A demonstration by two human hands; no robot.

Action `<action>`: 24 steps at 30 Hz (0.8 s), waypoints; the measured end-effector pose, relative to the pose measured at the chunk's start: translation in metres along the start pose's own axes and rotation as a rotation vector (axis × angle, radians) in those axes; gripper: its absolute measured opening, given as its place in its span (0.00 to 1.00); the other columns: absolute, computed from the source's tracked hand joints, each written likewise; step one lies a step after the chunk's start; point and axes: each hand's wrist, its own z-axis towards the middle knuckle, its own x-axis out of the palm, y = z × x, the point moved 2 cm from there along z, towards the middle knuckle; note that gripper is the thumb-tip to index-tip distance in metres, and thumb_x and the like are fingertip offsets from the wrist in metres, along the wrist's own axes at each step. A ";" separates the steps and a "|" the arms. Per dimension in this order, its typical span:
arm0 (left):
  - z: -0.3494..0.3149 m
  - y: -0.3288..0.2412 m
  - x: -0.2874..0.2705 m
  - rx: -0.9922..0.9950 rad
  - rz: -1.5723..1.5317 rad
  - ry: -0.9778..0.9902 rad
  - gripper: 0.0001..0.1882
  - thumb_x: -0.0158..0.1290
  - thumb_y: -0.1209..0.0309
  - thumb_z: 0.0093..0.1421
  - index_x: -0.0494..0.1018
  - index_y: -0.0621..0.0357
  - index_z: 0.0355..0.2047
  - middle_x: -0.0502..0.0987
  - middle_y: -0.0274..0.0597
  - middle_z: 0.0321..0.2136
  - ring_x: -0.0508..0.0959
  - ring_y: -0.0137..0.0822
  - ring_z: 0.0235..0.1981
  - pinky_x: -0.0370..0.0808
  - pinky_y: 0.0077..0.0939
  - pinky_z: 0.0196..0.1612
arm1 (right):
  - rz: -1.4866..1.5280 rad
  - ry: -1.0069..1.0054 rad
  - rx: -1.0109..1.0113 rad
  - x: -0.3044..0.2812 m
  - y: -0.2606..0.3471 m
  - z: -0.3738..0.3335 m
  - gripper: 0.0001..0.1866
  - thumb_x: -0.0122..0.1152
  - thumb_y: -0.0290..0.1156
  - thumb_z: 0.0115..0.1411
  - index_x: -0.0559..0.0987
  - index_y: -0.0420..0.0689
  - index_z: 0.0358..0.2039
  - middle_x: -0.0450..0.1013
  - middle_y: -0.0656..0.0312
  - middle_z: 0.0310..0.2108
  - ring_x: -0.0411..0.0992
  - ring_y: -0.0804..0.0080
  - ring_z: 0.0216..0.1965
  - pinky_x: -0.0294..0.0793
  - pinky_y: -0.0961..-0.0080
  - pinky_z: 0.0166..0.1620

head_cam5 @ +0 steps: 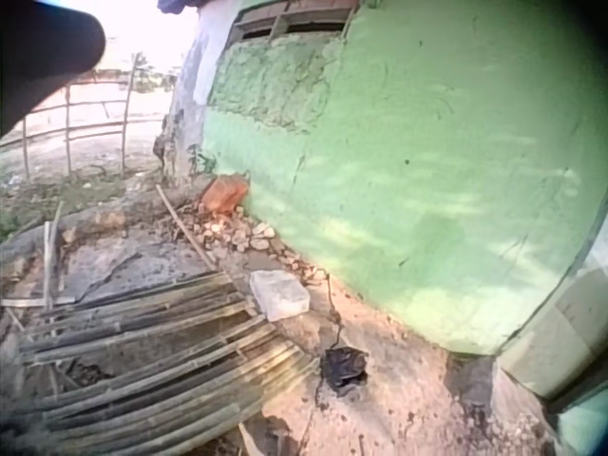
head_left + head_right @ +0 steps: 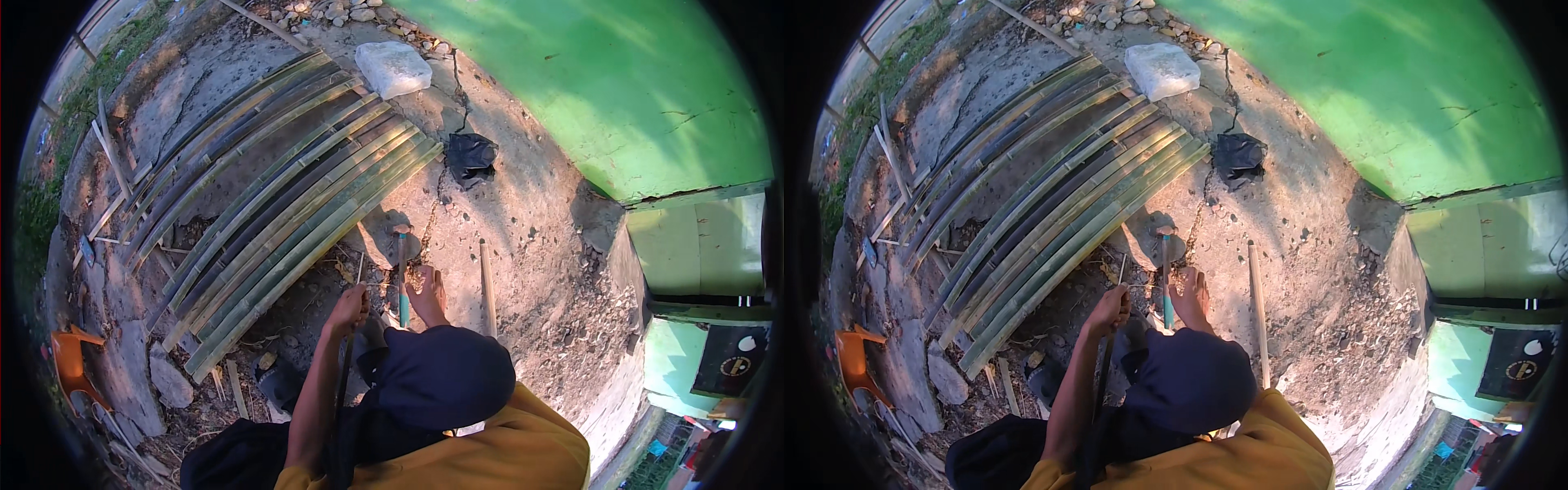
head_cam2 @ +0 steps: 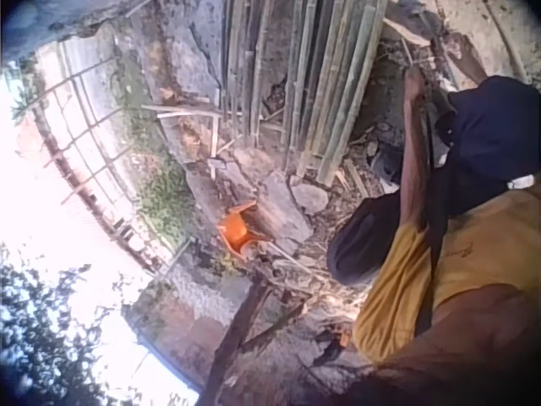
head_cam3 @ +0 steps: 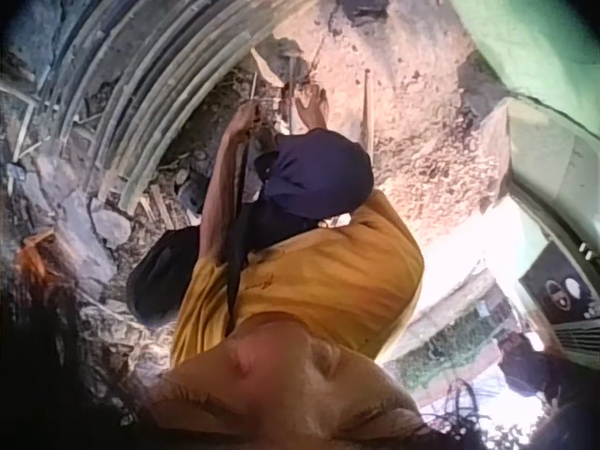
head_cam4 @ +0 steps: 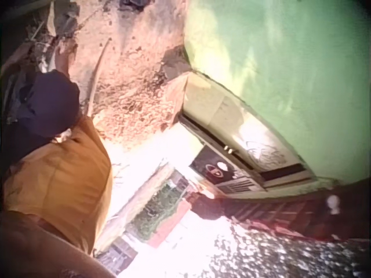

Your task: The person whittles and shapes bamboo strips using a small knife and a hammer, and then arranges the slats on the ground.

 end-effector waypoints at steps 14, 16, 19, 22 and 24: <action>0.054 0.007 0.001 0.226 0.456 -0.322 0.20 0.43 0.56 0.69 0.56 0.63 0.43 0.74 0.58 0.23 0.78 0.51 0.22 0.73 0.49 0.25 | 0.518 0.109 -0.024 0.052 -0.019 0.002 0.18 0.67 0.35 0.60 0.72 0.40 0.45 0.75 0.60 0.29 0.72 0.75 0.30 0.73 0.74 0.35; 0.063 0.009 0.003 0.380 0.649 -0.451 0.19 0.43 0.58 0.69 0.56 0.65 0.43 0.76 0.64 0.27 0.78 0.58 0.28 0.73 0.55 0.32 | 0.408 0.110 0.063 0.054 -0.020 0.006 0.18 0.67 0.35 0.59 0.74 0.40 0.44 0.75 0.60 0.29 0.73 0.73 0.30 0.73 0.73 0.35; 0.060 0.011 0.011 0.432 0.868 -0.594 0.18 0.43 0.61 0.69 0.57 0.67 0.43 0.77 0.72 0.34 0.79 0.68 0.37 0.73 0.61 0.40 | 0.266 0.086 -0.017 0.043 0.007 0.002 0.18 0.69 0.37 0.58 0.74 0.41 0.42 0.75 0.58 0.27 0.74 0.72 0.29 0.73 0.71 0.34; 0.061 0.004 0.026 0.320 0.905 -0.569 0.18 0.43 0.62 0.69 0.60 0.69 0.44 0.77 0.73 0.37 0.78 0.71 0.40 0.74 0.61 0.44 | 0.131 0.096 -0.080 0.044 0.002 0.010 0.19 0.68 0.40 0.59 0.73 0.40 0.40 0.75 0.55 0.27 0.75 0.69 0.25 0.73 0.70 0.30; 0.062 -0.001 0.031 0.280 0.919 -0.547 0.18 0.43 0.63 0.69 0.61 0.70 0.45 0.77 0.73 0.38 0.78 0.71 0.41 0.75 0.59 0.46 | 0.234 0.104 -0.030 0.039 -0.007 0.015 0.18 0.65 0.39 0.60 0.72 0.40 0.41 0.75 0.55 0.27 0.74 0.69 0.23 0.73 0.71 0.28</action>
